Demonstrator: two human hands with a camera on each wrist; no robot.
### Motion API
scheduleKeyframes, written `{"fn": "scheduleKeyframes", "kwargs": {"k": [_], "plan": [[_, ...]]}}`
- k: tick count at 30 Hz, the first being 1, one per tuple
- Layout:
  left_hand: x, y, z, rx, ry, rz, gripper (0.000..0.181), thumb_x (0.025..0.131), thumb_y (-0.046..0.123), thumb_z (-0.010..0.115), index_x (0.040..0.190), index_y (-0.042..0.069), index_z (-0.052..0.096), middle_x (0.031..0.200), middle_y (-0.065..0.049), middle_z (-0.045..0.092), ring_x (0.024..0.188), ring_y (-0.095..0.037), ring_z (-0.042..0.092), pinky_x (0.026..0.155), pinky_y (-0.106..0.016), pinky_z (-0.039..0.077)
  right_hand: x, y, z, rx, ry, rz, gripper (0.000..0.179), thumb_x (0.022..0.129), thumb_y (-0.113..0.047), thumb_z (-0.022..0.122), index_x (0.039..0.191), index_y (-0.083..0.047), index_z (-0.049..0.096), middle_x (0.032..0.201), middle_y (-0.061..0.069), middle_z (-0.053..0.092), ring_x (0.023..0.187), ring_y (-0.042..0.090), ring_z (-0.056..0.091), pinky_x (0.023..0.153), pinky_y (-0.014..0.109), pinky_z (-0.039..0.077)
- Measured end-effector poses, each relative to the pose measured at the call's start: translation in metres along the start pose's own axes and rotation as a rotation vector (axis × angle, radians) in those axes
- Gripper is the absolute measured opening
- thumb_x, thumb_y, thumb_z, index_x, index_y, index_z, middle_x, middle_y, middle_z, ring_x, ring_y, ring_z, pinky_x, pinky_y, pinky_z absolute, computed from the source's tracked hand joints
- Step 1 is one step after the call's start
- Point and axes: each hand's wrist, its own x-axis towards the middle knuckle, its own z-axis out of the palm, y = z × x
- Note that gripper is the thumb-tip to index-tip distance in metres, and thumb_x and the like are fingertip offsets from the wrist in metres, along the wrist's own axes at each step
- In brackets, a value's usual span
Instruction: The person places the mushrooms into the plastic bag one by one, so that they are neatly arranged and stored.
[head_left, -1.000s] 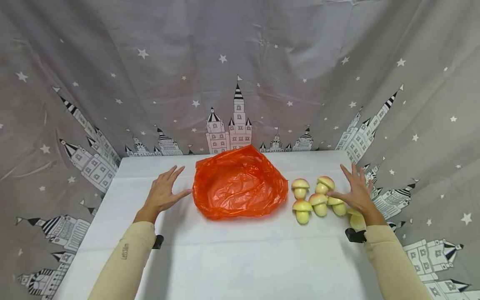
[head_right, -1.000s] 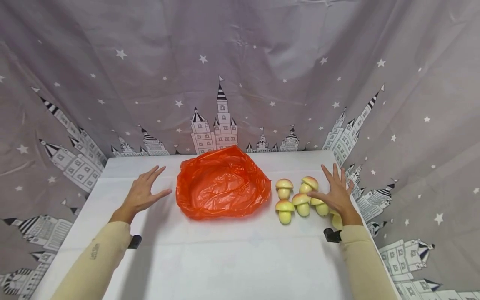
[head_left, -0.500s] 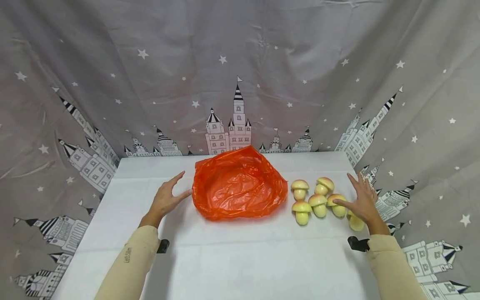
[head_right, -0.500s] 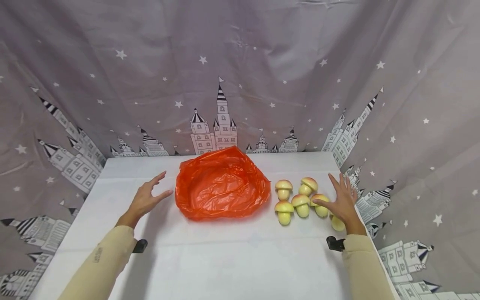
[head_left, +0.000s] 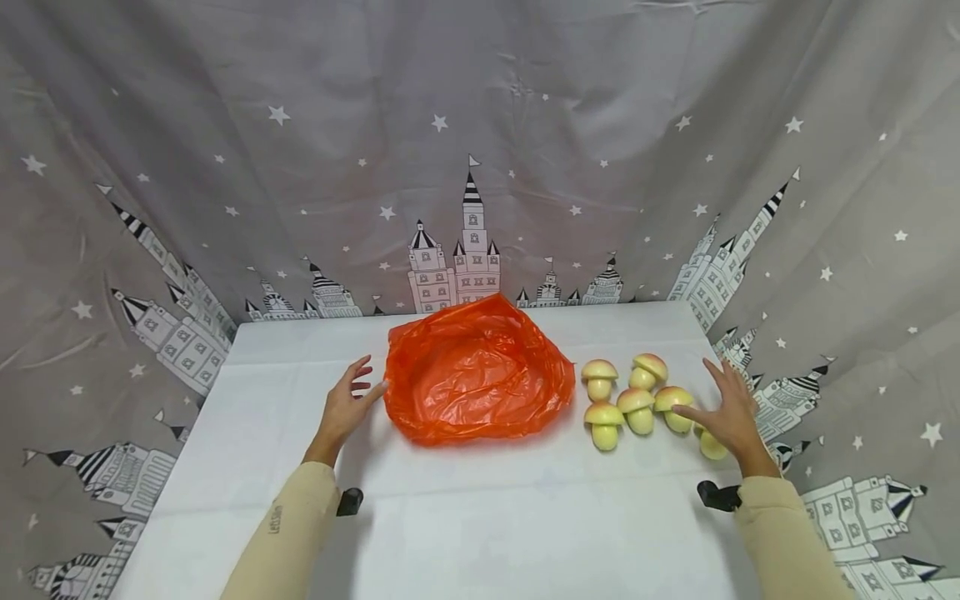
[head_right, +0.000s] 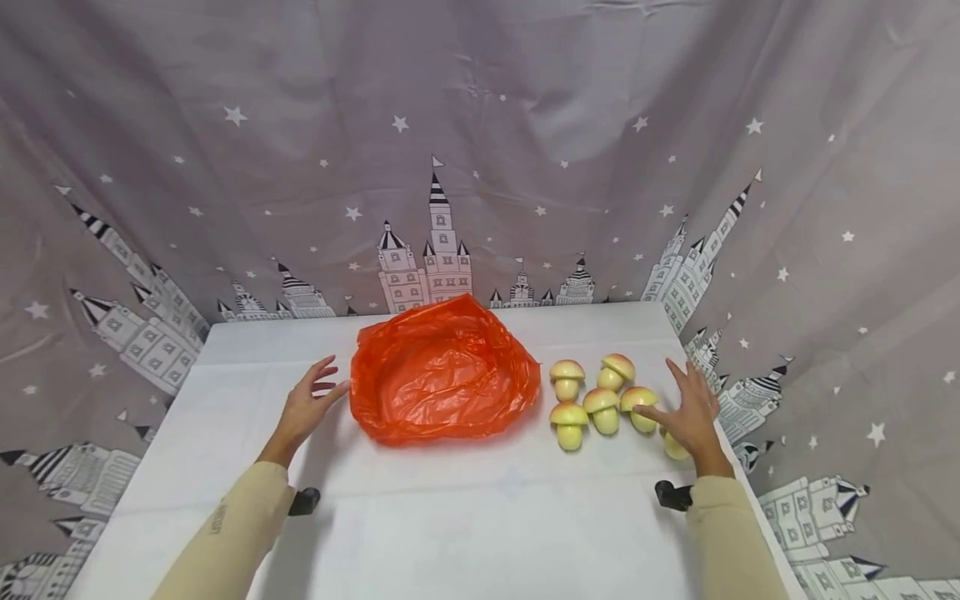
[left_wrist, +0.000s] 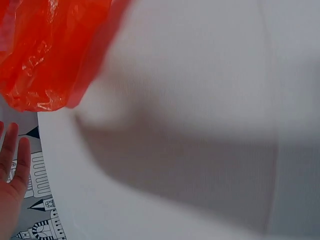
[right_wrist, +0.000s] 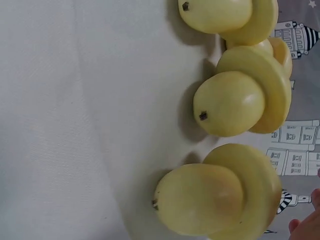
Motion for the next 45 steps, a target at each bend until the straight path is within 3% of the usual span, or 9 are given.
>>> {"fn": "scheduleKeyframes", "kwargs": {"k": [11, 19, 26, 33, 37, 40, 45], "plan": [[0.000, 0.006, 0.013, -0.118, 0.086, -0.065, 0.059, 0.096, 0.029, 0.059, 0.147, 0.009, 0.036, 0.142, -0.019, 0.045, 0.123, -0.036, 0.046, 0.103, -0.049, 0.042, -0.013, 0.020, 0.008, 0.051, 0.095, 0.039, 0.089, 0.076, -0.034, 0.080, 0.146, -0.001, 0.035, 0.153, 0.030, 0.018, 0.140, 0.052, 0.010, 0.103, 0.075, 0.006], [-0.002, 0.011, 0.022, -0.091, 0.157, -0.064, 0.050, 0.095, 0.022, 0.061, 0.139, 0.001, 0.048, 0.133, -0.022, 0.053, 0.116, -0.037, 0.053, 0.098, -0.047, 0.046, -0.019, 0.022, 0.011, 0.113, 0.104, 0.164, 0.085, 0.078, -0.030, 0.079, 0.144, 0.001, 0.036, 0.152, 0.031, 0.021, 0.140, 0.050, 0.013, 0.109, 0.069, 0.006], [0.003, 0.007, 0.028, -0.108, 0.162, -0.116, 0.049, 0.095, 0.026, 0.061, 0.137, 0.003, 0.051, 0.132, -0.019, 0.054, 0.116, -0.035, 0.052, 0.096, -0.044, 0.047, -0.023, 0.026, 0.015, 0.220, 0.129, 0.213, 0.082, 0.079, -0.017, 0.078, 0.144, 0.006, 0.034, 0.150, 0.033, 0.024, 0.139, 0.050, 0.018, 0.113, 0.061, 0.014], [0.004, 0.007, 0.030, -0.068, 0.207, -0.129, 0.043, 0.095, 0.023, 0.060, 0.133, 0.004, 0.055, 0.117, -0.020, 0.062, 0.103, -0.033, 0.059, 0.082, -0.030, 0.050, -0.028, 0.026, 0.018, 0.281, 0.118, 0.292, 0.076, 0.083, -0.011, 0.073, 0.145, 0.004, 0.033, 0.150, 0.032, 0.025, 0.140, 0.047, 0.018, 0.114, 0.058, 0.015], [0.005, 0.009, 0.030, -0.056, 0.223, -0.133, 0.039, 0.095, 0.022, 0.061, 0.129, 0.004, 0.059, 0.113, -0.021, 0.063, 0.097, -0.032, 0.060, 0.071, -0.023, 0.047, -0.031, 0.026, 0.021, 0.296, 0.113, 0.324, 0.072, 0.085, -0.008, 0.070, 0.146, 0.003, 0.033, 0.141, 0.033, 0.037, 0.129, 0.042, 0.036, 0.106, 0.048, 0.031], [0.006, 0.010, 0.031, -0.044, 0.232, -0.144, 0.037, 0.094, 0.024, 0.062, 0.125, 0.003, 0.061, 0.112, -0.021, 0.063, 0.097, -0.031, 0.058, 0.068, -0.021, 0.045, -0.033, 0.028, 0.023, 0.286, 0.090, 0.367, 0.072, 0.088, -0.012, 0.068, 0.148, 0.000, 0.031, 0.136, 0.031, 0.042, 0.119, 0.037, 0.044, 0.096, 0.041, 0.036], [0.005, 0.010, 0.032, -0.025, 0.249, -0.169, 0.037, 0.092, 0.028, 0.065, 0.118, 0.001, 0.065, 0.109, -0.021, 0.063, 0.094, -0.031, 0.056, 0.064, -0.022, 0.044, -0.034, 0.030, 0.024, 0.319, 0.047, 0.415, 0.074, 0.092, -0.020, 0.066, 0.151, -0.004, 0.025, 0.142, 0.033, 0.037, 0.125, 0.042, 0.040, 0.103, 0.051, 0.034]]}}
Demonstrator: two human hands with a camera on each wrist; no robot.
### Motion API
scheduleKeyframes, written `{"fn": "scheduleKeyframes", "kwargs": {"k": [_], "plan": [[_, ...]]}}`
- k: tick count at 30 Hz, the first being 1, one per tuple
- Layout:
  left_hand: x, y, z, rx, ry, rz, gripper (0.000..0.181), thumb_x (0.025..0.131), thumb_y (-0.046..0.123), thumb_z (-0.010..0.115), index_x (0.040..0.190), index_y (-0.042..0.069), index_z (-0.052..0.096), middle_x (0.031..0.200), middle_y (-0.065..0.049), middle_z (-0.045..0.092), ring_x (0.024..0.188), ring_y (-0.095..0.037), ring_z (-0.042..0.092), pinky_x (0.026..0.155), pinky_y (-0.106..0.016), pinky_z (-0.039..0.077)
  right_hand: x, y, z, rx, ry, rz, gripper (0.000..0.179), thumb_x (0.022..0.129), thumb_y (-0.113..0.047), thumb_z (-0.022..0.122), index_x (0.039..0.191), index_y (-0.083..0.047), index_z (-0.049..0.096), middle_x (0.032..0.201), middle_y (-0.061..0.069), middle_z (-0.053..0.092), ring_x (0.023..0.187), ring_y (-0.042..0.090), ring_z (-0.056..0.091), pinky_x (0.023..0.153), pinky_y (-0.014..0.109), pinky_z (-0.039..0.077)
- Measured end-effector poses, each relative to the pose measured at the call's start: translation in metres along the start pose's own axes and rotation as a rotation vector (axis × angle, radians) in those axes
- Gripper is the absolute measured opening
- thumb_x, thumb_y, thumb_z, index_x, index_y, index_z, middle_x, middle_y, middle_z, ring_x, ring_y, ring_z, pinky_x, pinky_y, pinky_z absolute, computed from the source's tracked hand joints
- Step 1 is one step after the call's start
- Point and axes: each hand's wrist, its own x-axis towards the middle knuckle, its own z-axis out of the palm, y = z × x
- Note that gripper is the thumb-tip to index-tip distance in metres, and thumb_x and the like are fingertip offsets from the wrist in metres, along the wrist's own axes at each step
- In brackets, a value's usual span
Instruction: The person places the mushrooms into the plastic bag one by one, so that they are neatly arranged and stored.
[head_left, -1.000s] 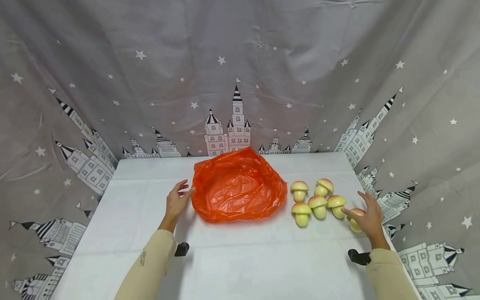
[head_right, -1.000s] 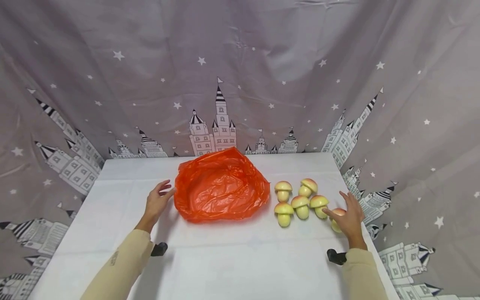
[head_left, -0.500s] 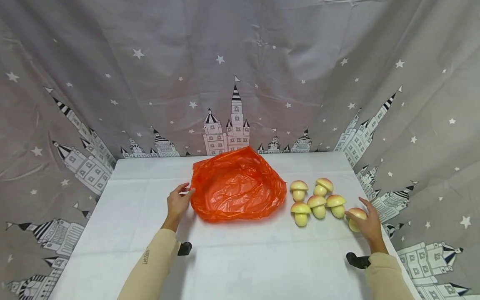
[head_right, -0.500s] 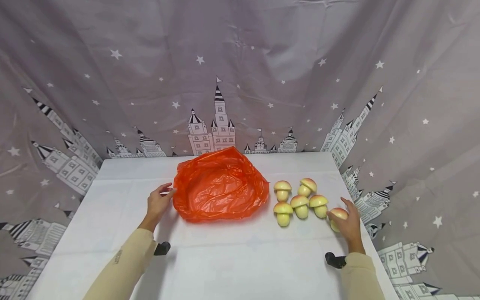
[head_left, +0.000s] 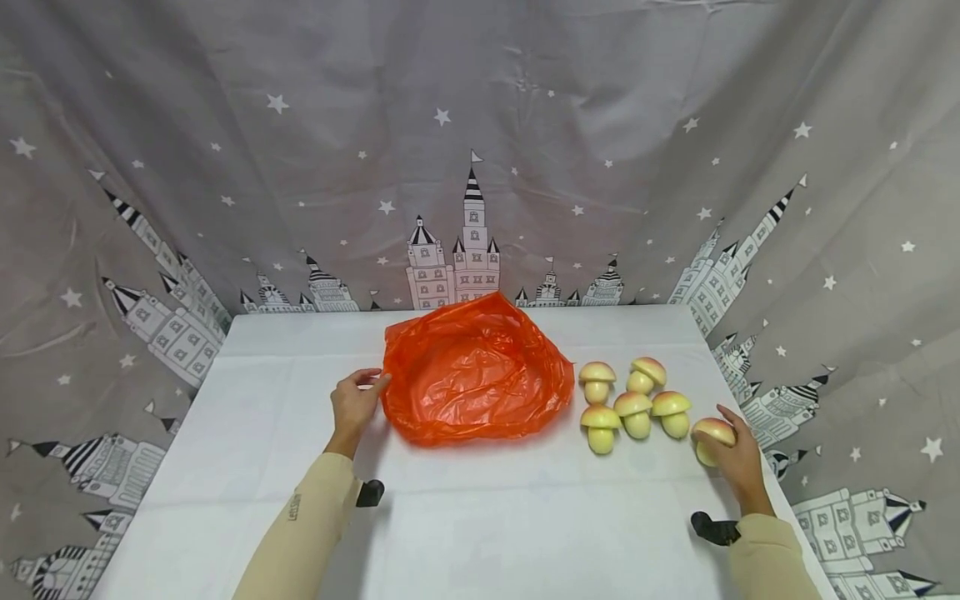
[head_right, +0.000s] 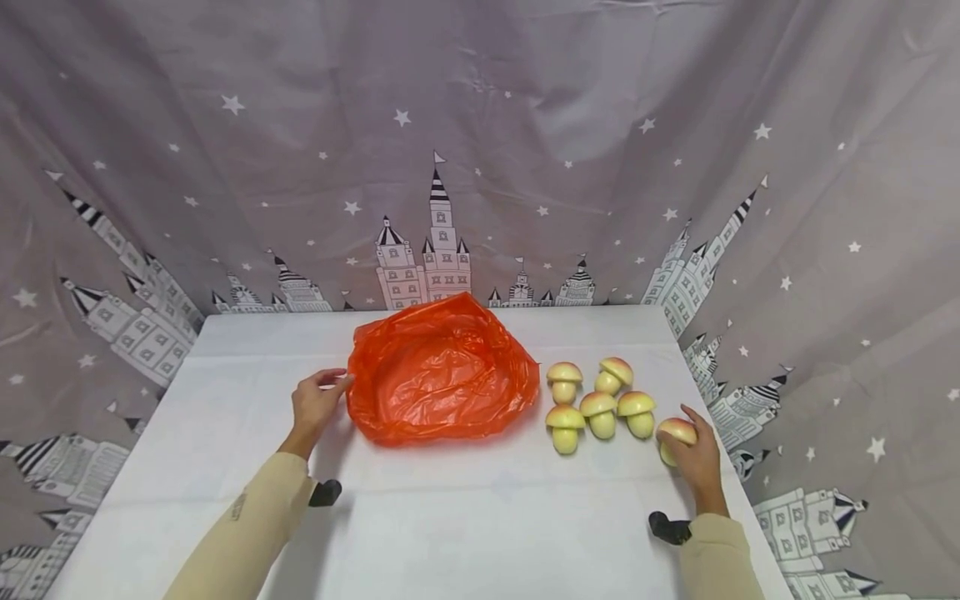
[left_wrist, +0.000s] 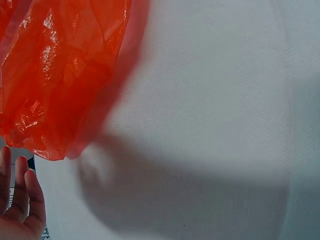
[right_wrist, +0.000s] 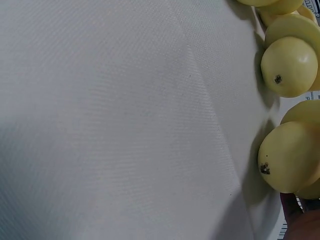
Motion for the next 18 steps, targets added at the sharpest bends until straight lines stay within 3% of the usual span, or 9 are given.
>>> {"fn": "scheduleKeyframes", "kwargs": {"k": [2, 8, 11, 15, 18], "plan": [[0.0000, -0.0004, 0.0007, 0.002, 0.003, -0.010, 0.035, 0.092, 0.028, 0.065, 0.115, 0.001, 0.067, 0.108, -0.020, 0.063, 0.094, -0.031, 0.055, 0.066, -0.024, 0.045, 0.0000, 0.0015, -0.0004, 0.012, -0.009, 0.003, 0.073, 0.092, -0.019, 0.064, 0.151, -0.003, 0.024, 0.145, 0.032, 0.033, 0.127, 0.042, 0.038, 0.105, 0.052, 0.032], [-0.0001, -0.0011, 0.0020, 0.006, -0.010, -0.019, 0.030, 0.094, 0.023, 0.063, 0.111, -0.002, 0.069, 0.111, -0.023, 0.064, 0.103, -0.034, 0.053, 0.085, -0.039, 0.050, -0.0005, 0.0063, -0.0017, 0.012, -0.008, -0.016, 0.065, 0.091, -0.009, 0.058, 0.149, -0.001, 0.029, 0.145, 0.028, 0.037, 0.120, 0.033, 0.040, 0.094, 0.035, 0.035], [0.0005, -0.0010, 0.0025, -0.001, -0.029, -0.041, 0.031, 0.095, 0.023, 0.062, 0.113, -0.001, 0.068, 0.115, -0.022, 0.063, 0.105, -0.033, 0.054, 0.091, -0.042, 0.050, -0.0017, 0.0072, -0.0023, 0.011, -0.023, -0.006, 0.064, 0.090, -0.006, 0.055, 0.149, 0.000, 0.029, 0.141, 0.029, 0.037, 0.120, 0.035, 0.039, 0.093, 0.036, 0.034], [0.0013, -0.0003, 0.0030, -0.012, -0.039, -0.050, 0.031, 0.096, 0.024, 0.060, 0.115, 0.000, 0.067, 0.113, -0.020, 0.064, 0.099, -0.030, 0.058, 0.084, -0.033, 0.053, -0.0024, 0.0075, -0.0028, 0.019, -0.030, 0.008, 0.063, 0.091, -0.006, 0.054, 0.148, 0.000, 0.029, 0.143, 0.028, 0.036, 0.122, 0.034, 0.038, 0.095, 0.036, 0.034], [0.0017, -0.0001, 0.0027, -0.034, -0.033, -0.037, 0.029, 0.096, 0.023, 0.060, 0.114, 0.000, 0.067, 0.107, -0.020, 0.067, 0.092, -0.028, 0.061, 0.071, -0.022, 0.052, -0.0030, 0.0082, -0.0028, 0.028, -0.018, 0.010, 0.061, 0.092, -0.006, 0.055, 0.148, 0.000, 0.031, 0.142, 0.027, 0.038, 0.119, 0.030, 0.039, 0.091, 0.027, 0.035]]}}
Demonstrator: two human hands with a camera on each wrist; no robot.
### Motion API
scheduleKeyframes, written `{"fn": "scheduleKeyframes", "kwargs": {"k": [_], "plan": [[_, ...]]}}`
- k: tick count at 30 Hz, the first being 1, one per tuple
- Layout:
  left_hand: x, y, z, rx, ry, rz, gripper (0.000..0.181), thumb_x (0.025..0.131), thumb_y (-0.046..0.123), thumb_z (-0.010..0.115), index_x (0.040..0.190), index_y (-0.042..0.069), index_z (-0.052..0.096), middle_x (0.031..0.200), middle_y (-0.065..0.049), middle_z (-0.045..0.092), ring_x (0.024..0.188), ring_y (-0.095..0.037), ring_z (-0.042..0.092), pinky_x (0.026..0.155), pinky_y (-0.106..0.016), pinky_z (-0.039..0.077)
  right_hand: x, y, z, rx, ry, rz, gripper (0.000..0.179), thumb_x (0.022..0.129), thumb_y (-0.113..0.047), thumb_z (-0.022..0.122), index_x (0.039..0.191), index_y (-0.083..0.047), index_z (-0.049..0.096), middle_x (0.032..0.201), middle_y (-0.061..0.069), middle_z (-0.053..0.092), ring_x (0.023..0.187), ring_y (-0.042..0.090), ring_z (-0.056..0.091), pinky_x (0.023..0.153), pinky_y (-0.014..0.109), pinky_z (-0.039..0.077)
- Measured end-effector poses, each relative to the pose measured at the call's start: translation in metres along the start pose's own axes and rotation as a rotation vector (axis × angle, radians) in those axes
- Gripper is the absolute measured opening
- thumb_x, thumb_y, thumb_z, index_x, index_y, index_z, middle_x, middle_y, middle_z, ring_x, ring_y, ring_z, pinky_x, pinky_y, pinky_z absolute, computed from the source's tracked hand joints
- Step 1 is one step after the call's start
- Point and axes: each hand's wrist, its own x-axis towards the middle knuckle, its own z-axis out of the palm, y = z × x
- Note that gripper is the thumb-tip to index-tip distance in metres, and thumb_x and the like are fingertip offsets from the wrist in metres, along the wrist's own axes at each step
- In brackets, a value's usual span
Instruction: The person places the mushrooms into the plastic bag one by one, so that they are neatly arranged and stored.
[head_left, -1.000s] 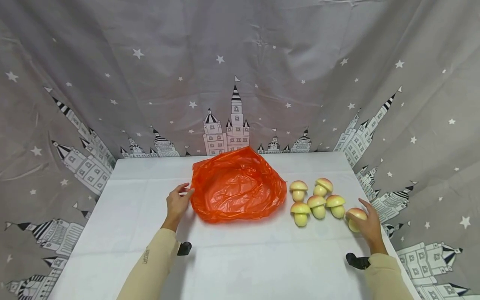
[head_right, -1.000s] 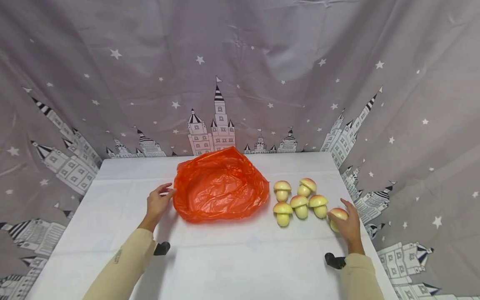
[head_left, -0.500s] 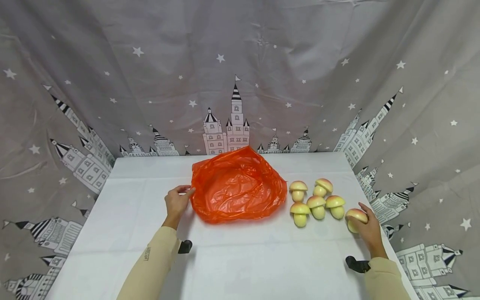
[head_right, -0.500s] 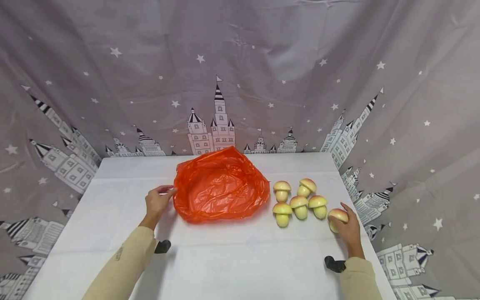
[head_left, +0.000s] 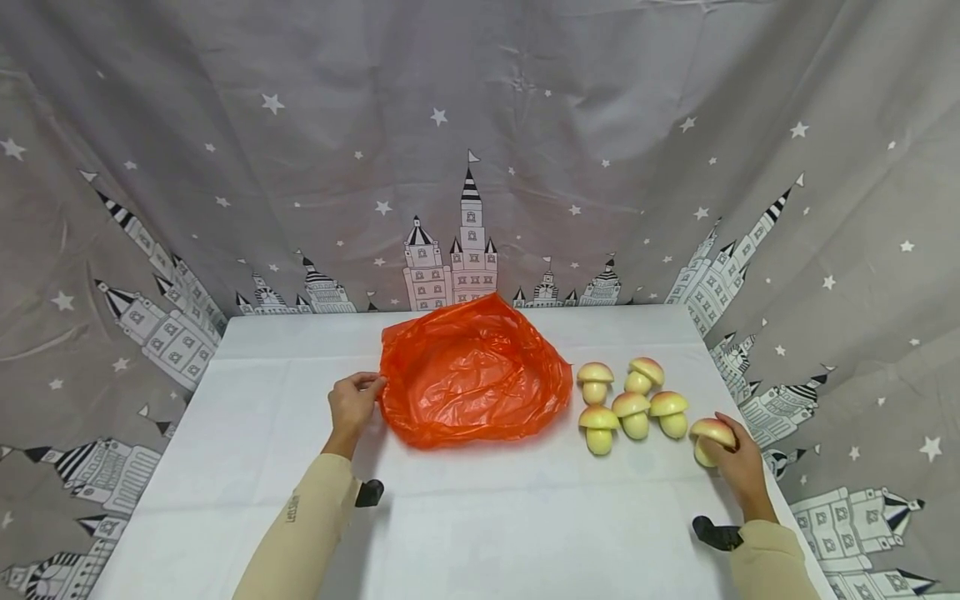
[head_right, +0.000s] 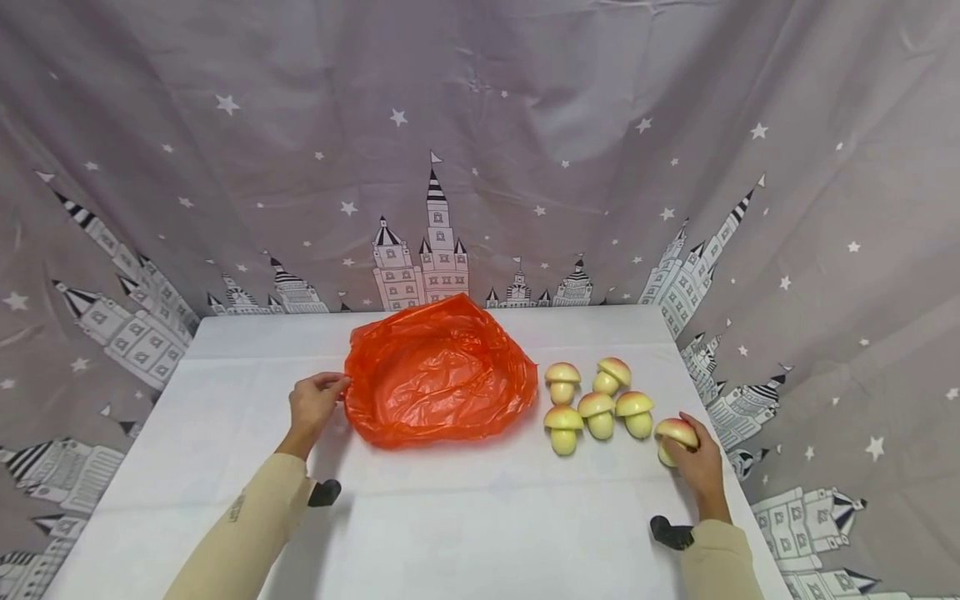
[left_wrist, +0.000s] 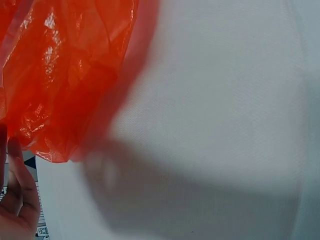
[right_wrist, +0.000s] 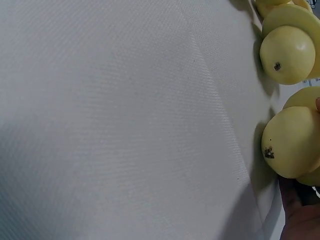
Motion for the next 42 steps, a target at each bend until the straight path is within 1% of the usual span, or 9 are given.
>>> {"fn": "scheduleKeyframes", "kwargs": {"k": [3, 8, 13, 18, 20, 26, 29, 34, 42], "plan": [[0.000, 0.001, -0.001, -0.034, -0.005, -0.004, 0.030, 0.097, 0.023, 0.059, 0.114, 0.000, 0.066, 0.105, -0.019, 0.068, 0.091, -0.026, 0.062, 0.066, -0.017, 0.049, -0.001, 0.000, 0.000, 0.011, 0.010, 0.002, 0.060, 0.093, -0.008, 0.056, 0.147, 0.000, 0.032, 0.141, 0.025, 0.040, 0.115, 0.025, 0.040, 0.085, 0.018, 0.035], [0.001, 0.001, -0.002, -0.078, -0.040, -0.046, 0.036, 0.097, 0.029, 0.060, 0.120, 0.002, 0.064, 0.110, -0.018, 0.066, 0.094, -0.026, 0.061, 0.074, -0.020, 0.051, -0.002, 0.001, 0.000, 0.032, 0.026, 0.019, 0.060, 0.095, -0.013, 0.058, 0.147, 0.000, 0.033, 0.140, 0.022, 0.042, 0.111, 0.019, 0.042, 0.079, 0.010, 0.036], [0.001, 0.003, -0.003, -0.082, -0.063, -0.055, 0.039, 0.095, 0.029, 0.062, 0.123, 0.001, 0.063, 0.114, -0.020, 0.065, 0.097, -0.028, 0.061, 0.081, -0.026, 0.054, -0.003, 0.002, 0.001, 0.044, 0.063, 0.033, 0.059, 0.094, -0.015, 0.060, 0.146, -0.001, 0.036, 0.138, 0.020, 0.043, 0.103, 0.010, 0.043, 0.074, 0.008, 0.036], [0.001, 0.004, -0.003, -0.088, -0.079, -0.048, 0.038, 0.096, 0.026, 0.060, 0.125, 0.000, 0.062, 0.117, -0.021, 0.063, 0.101, -0.030, 0.062, 0.089, -0.034, 0.054, -0.003, 0.002, 0.001, 0.047, 0.093, 0.024, 0.057, 0.093, -0.014, 0.063, 0.143, 0.000, 0.039, 0.133, 0.019, 0.045, 0.094, 0.003, 0.042, 0.070, 0.007, 0.037], [0.001, 0.004, -0.003, -0.094, -0.077, -0.040, 0.038, 0.097, 0.025, 0.060, 0.125, -0.001, 0.062, 0.117, -0.022, 0.063, 0.101, -0.031, 0.063, 0.087, -0.034, 0.054, -0.003, 0.002, 0.001, 0.042, 0.099, 0.020, 0.057, 0.092, -0.014, 0.063, 0.143, 0.000, 0.040, 0.132, 0.019, 0.045, 0.093, 0.002, 0.042, 0.069, 0.007, 0.037], [0.002, 0.004, -0.004, -0.094, -0.070, -0.046, 0.036, 0.096, 0.023, 0.061, 0.123, 0.000, 0.063, 0.115, -0.021, 0.064, 0.095, -0.027, 0.064, 0.080, -0.026, 0.056, -0.001, 0.001, -0.001, 0.034, 0.116, 0.010, 0.058, 0.091, -0.016, 0.065, 0.142, -0.001, 0.041, 0.131, 0.018, 0.047, 0.090, -0.001, 0.043, 0.068, 0.007, 0.039], [0.002, 0.005, -0.004, -0.097, -0.060, -0.048, 0.034, 0.095, 0.023, 0.062, 0.122, 0.001, 0.064, 0.113, -0.021, 0.065, 0.093, -0.025, 0.064, 0.080, -0.025, 0.056, 0.000, -0.001, -0.002, 0.032, 0.128, 0.008, 0.058, 0.091, -0.016, 0.065, 0.142, -0.002, 0.042, 0.130, 0.016, 0.047, 0.090, -0.001, 0.043, 0.069, 0.007, 0.039], [0.002, 0.006, -0.004, -0.102, -0.049, -0.052, 0.034, 0.095, 0.022, 0.063, 0.121, 0.001, 0.065, 0.111, -0.021, 0.066, 0.094, -0.026, 0.065, 0.083, -0.028, 0.055, 0.000, -0.007, -0.004, 0.037, 0.134, 0.013, 0.058, 0.091, -0.017, 0.065, 0.142, -0.002, 0.042, 0.131, 0.016, 0.047, 0.091, 0.000, 0.043, 0.069, 0.007, 0.039], [0.001, 0.008, -0.003, -0.123, -0.074, -0.067, 0.037, 0.096, 0.023, 0.061, 0.124, -0.001, 0.062, 0.116, -0.022, 0.064, 0.100, -0.030, 0.064, 0.089, -0.034, 0.053, -0.001, -0.023, -0.007, 0.052, 0.158, 0.003, 0.057, 0.090, -0.017, 0.066, 0.142, -0.005, 0.044, 0.132, 0.013, 0.047, 0.093, 0.000, 0.044, 0.069, 0.007, 0.040]]}}
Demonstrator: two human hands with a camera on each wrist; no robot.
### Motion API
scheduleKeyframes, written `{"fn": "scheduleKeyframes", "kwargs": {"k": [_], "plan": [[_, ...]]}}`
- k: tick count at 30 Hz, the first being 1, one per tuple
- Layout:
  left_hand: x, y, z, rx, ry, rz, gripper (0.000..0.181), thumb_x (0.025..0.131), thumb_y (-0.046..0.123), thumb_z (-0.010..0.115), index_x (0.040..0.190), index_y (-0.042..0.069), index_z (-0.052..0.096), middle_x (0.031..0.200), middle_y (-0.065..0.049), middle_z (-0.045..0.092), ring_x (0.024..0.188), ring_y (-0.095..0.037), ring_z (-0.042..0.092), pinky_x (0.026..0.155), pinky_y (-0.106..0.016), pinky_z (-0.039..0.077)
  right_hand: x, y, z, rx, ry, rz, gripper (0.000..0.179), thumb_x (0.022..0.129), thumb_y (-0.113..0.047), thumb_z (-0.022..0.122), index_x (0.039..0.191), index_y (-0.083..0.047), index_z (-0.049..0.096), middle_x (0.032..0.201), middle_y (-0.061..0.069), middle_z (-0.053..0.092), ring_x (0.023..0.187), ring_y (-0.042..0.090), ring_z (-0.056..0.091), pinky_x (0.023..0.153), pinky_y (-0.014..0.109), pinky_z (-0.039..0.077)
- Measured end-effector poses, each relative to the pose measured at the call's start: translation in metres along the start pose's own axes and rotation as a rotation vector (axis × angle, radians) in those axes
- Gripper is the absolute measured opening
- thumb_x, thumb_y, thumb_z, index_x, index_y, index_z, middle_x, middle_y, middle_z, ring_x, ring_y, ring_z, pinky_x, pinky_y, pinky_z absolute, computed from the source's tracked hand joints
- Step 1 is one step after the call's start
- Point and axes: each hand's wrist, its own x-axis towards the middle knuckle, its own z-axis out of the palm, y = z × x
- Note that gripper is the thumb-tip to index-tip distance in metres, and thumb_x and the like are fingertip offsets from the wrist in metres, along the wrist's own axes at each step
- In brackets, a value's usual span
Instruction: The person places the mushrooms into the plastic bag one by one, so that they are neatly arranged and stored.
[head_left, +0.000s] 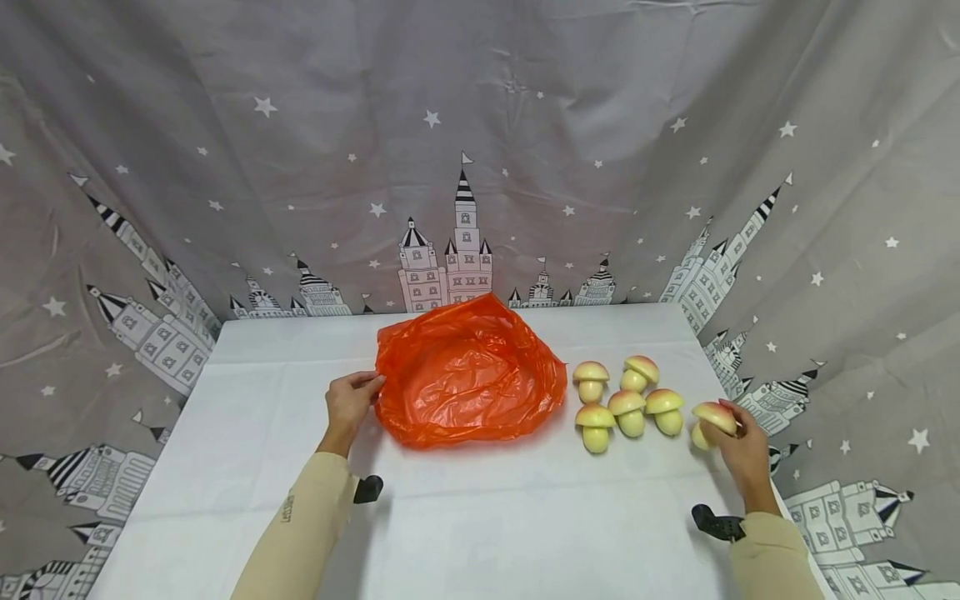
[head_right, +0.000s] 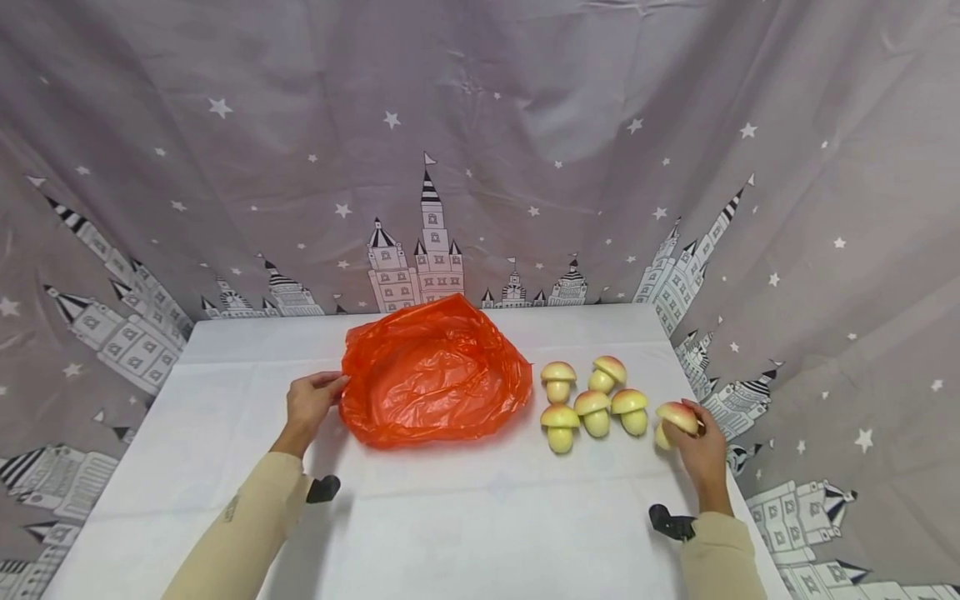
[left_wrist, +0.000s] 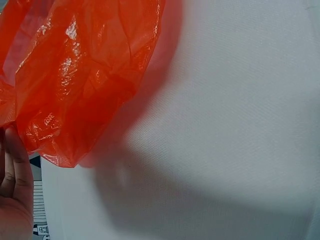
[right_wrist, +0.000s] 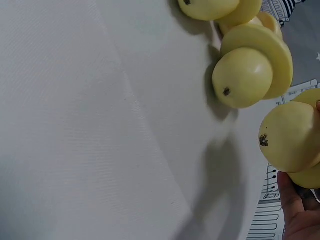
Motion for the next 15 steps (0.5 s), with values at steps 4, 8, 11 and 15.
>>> {"fn": "scheduleKeyframes", "kwargs": {"k": [4, 8, 11, 15], "plan": [[0.000, 0.000, -0.001, -0.004, 0.002, -0.003, 0.035, 0.096, 0.022, 0.061, 0.123, 0.000, 0.063, 0.115, -0.021, 0.064, 0.098, -0.028, 0.064, 0.087, -0.030, 0.054, 0.002, -0.007, 0.001, 0.005, -0.002, -0.024, 0.056, 0.089, -0.015, 0.067, 0.140, -0.004, 0.046, 0.129, 0.011, 0.048, 0.091, -0.002, 0.045, 0.068, 0.007, 0.041], [0.001, -0.001, -0.001, -0.010, 0.005, 0.010, 0.033, 0.096, 0.021, 0.061, 0.121, 0.000, 0.064, 0.112, -0.020, 0.066, 0.088, -0.020, 0.065, 0.078, -0.023, 0.056, 0.005, -0.013, 0.004, 0.023, -0.009, -0.086, 0.054, 0.089, -0.011, 0.067, 0.138, -0.001, 0.047, 0.125, 0.010, 0.049, 0.088, -0.005, 0.046, 0.068, 0.007, 0.041], [0.000, -0.001, -0.002, -0.017, 0.003, 0.023, 0.032, 0.096, 0.020, 0.062, 0.119, -0.002, 0.065, 0.110, -0.021, 0.066, 0.081, -0.015, 0.065, 0.072, -0.021, 0.056, 0.007, -0.017, 0.006, 0.035, -0.017, -0.123, 0.053, 0.089, -0.009, 0.067, 0.138, 0.000, 0.048, 0.122, 0.009, 0.050, 0.086, -0.006, 0.046, 0.068, 0.007, 0.042], [0.000, -0.001, -0.004, -0.014, -0.005, 0.033, 0.033, 0.096, 0.020, 0.061, 0.120, -0.003, 0.064, 0.111, -0.022, 0.066, 0.080, -0.014, 0.064, 0.072, -0.022, 0.056, 0.007, -0.025, 0.010, 0.063, -0.025, -0.174, 0.051, 0.087, -0.005, 0.067, 0.134, 0.003, 0.050, 0.106, -0.013, 0.054, 0.084, -0.008, 0.048, 0.068, 0.007, 0.043]]}}
